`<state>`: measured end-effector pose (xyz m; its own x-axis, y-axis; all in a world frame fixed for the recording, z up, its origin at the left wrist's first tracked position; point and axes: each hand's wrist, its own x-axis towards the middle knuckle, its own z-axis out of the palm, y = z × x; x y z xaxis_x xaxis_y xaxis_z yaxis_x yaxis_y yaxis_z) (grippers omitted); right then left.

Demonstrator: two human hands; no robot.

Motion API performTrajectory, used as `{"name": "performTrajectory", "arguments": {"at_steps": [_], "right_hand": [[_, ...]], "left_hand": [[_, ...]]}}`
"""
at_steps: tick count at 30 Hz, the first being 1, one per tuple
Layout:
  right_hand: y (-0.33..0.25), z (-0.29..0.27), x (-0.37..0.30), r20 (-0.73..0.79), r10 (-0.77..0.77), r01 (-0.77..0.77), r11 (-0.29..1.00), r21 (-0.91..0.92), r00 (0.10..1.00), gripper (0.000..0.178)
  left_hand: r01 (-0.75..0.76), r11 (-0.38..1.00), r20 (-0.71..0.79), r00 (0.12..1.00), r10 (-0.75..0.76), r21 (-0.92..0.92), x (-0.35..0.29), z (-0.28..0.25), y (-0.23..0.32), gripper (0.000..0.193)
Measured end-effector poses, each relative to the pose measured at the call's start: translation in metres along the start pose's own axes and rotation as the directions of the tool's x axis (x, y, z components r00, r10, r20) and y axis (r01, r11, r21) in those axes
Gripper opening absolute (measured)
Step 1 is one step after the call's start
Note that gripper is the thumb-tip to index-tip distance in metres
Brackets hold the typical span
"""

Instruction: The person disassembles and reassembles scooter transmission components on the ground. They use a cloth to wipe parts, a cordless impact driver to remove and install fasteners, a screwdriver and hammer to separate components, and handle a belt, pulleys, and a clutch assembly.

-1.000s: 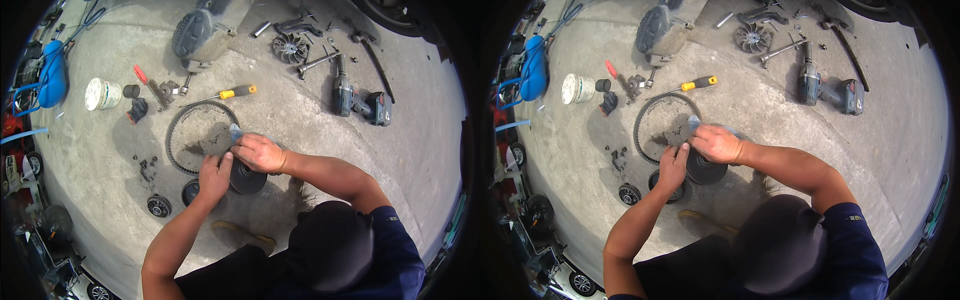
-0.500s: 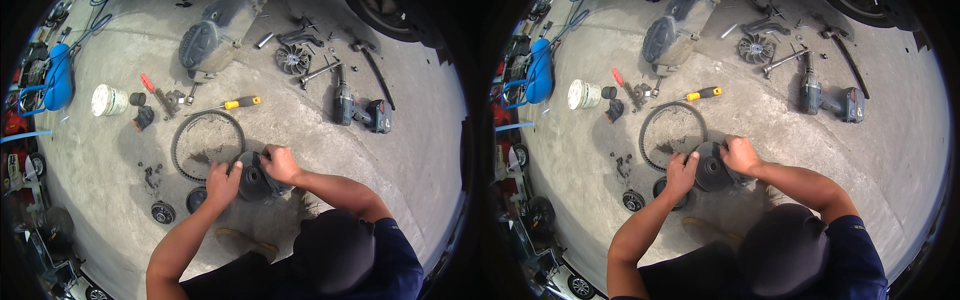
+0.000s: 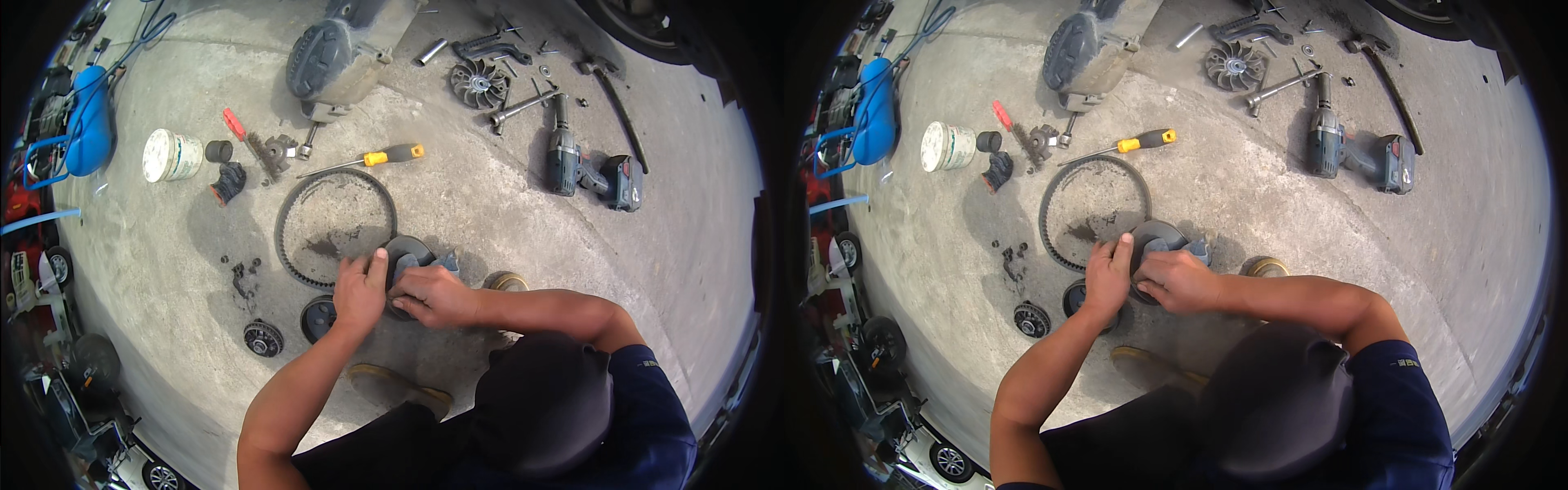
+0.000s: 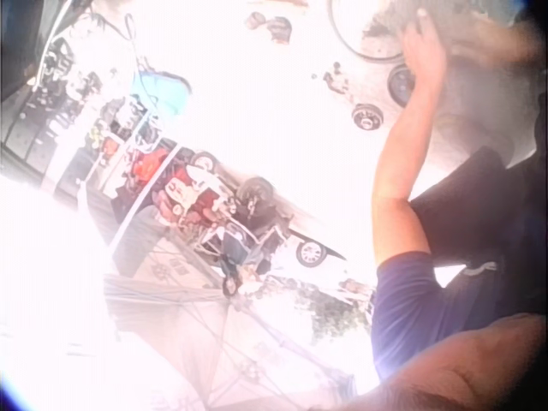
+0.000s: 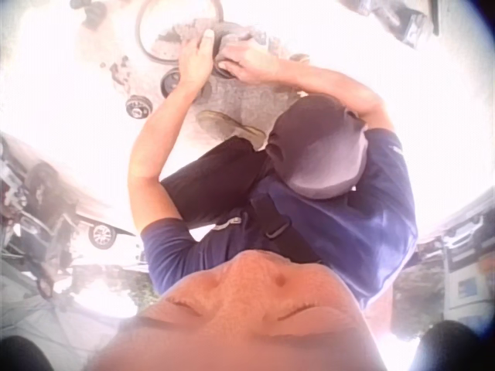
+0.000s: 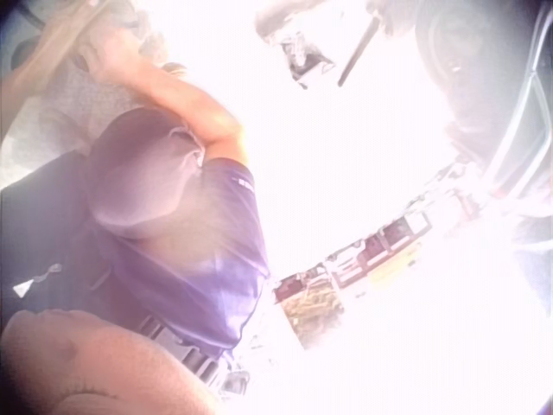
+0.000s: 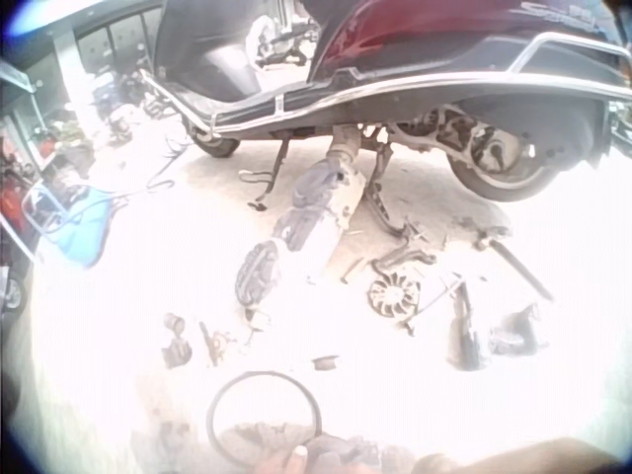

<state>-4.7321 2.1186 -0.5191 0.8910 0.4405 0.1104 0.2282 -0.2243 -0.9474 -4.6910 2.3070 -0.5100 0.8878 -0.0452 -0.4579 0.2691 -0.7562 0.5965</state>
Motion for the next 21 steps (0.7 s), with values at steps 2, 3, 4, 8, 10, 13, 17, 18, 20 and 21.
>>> {"name": "performTrajectory", "arguments": {"at_steps": [2, 3, 4, 8, 10, 13, 17, 18, 20, 21], "right_hand": [[0.006, -0.004, -0.013, 0.118, -0.146, 0.154, 0.986, -0.062, 0.982, 0.017], [0.011, -0.010, -0.019, 0.213, -0.169, 0.197, 0.973, -0.117, 0.962, 0.018], [0.017, -0.019, -0.026, 0.301, -0.181, 0.239, 0.956, -0.168, 0.936, 0.018], [0.049, -0.041, -0.038, 0.417, -0.049, 0.255, 0.855, -0.452, 0.907, 0.019], [0.058, -0.037, -0.040, 0.188, -0.029, 0.116, 0.876, -0.468, 0.982, 0.018], [0.053, -0.022, -0.042, -0.081, 0.082, -0.108, 0.906, -0.410, 0.993, 0.015], [0.025, -0.011, -0.043, -0.054, -0.003, -0.014, 0.954, -0.301, 0.999, 0.013], [0.017, -0.009, -0.038, -0.075, -0.018, -0.003, 0.963, -0.271, 0.997, 0.013], [0.005, -0.004, -0.027, -0.140, 0.034, -0.061, 0.979, -0.196, 0.990, 0.012], [0.002, -0.003, -0.020, -0.210, 0.069, -0.105, 0.981, -0.165, 0.975, 0.012]], "left_hand": [[-0.002, 1.000, 0.021, 1.000, 0.002, 0.016, 0.000, -0.005, 0.000, 0.059], [-0.004, 1.000, 0.031, 1.000, 0.003, 0.028, 0.000, -0.008, 0.001, 0.058], [-0.022, 0.999, 0.037, 0.999, 0.021, 0.045, -0.001, -0.009, 0.002, 0.057], [-0.114, 0.989, 0.035, 0.993, 0.112, 0.089, -0.004, -0.006, 0.009, 0.055], [-0.116, 0.989, 0.024, 0.993, 0.114, 0.091, -0.003, -0.003, 0.011, 0.055], [-0.053, 0.995, 0.010, 0.999, 0.052, 0.085, 0.000, -0.003, 0.013, 0.056], [-0.026, 0.992, 0.001, 1.000, 0.026, 0.126, 0.005, -0.002, 0.019, 0.059], [-0.029, 0.991, -0.011, 0.999, 0.031, 0.129, 0.008, -0.001, 0.022, 0.060], [-0.005, 0.988, -0.016, 1.000, 0.007, 0.155, 0.009, 0.002, 0.025, 0.061], [0.024, 0.983, -0.025, 1.000, -0.020, 0.179, 0.008, 0.004, 0.026, 0.062]]}}
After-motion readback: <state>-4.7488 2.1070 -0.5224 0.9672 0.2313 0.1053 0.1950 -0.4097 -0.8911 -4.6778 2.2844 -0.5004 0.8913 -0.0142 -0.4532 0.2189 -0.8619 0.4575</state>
